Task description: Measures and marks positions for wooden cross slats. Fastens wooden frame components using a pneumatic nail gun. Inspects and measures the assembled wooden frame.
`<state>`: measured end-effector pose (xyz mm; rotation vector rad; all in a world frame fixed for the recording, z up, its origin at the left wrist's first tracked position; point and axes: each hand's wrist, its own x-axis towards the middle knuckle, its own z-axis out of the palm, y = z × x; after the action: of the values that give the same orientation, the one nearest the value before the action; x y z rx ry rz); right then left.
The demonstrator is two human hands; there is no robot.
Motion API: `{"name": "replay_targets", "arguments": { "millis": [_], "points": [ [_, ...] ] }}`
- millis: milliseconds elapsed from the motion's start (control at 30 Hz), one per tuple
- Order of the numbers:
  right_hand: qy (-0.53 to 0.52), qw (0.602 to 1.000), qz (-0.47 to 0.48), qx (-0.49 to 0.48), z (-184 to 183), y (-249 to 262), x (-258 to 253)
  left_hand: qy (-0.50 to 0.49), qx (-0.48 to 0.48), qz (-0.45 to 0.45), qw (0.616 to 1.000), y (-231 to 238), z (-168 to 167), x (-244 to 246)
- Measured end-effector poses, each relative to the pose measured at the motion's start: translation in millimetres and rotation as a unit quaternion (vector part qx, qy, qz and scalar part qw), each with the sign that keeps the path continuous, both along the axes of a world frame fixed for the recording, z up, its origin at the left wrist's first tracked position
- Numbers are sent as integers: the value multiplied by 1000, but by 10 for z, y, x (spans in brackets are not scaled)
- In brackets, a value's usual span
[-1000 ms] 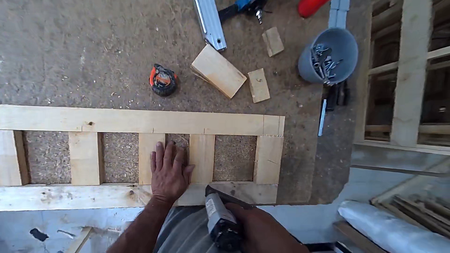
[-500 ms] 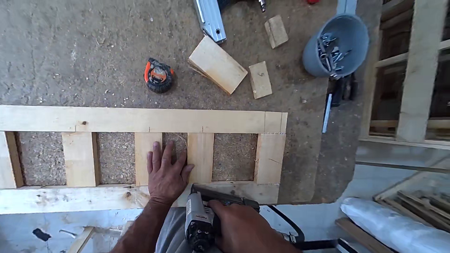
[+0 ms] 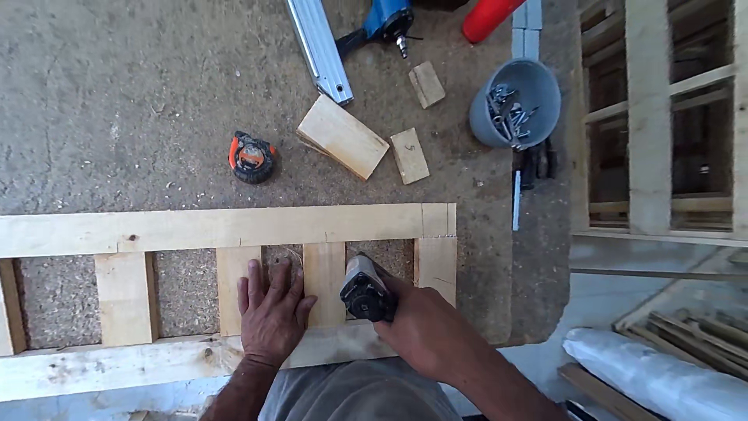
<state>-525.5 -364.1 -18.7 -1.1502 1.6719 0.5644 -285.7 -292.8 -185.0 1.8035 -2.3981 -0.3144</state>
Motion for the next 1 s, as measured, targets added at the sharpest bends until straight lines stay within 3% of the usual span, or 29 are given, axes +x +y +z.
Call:
{"name": "replay_targets", "arguments": {
  "millis": [133,433,1000],
  "points": [
    [-34,999,12,38,-146,65,-65,8,2,-4,1000,6,9,12],
    [-48,998,35,24,-265,207,-220,21,7,-82,996,-8,65,15],
    [-80,994,65,45,-245,104,-444,24,6,-57,998,16,23,24]
  ]
}}
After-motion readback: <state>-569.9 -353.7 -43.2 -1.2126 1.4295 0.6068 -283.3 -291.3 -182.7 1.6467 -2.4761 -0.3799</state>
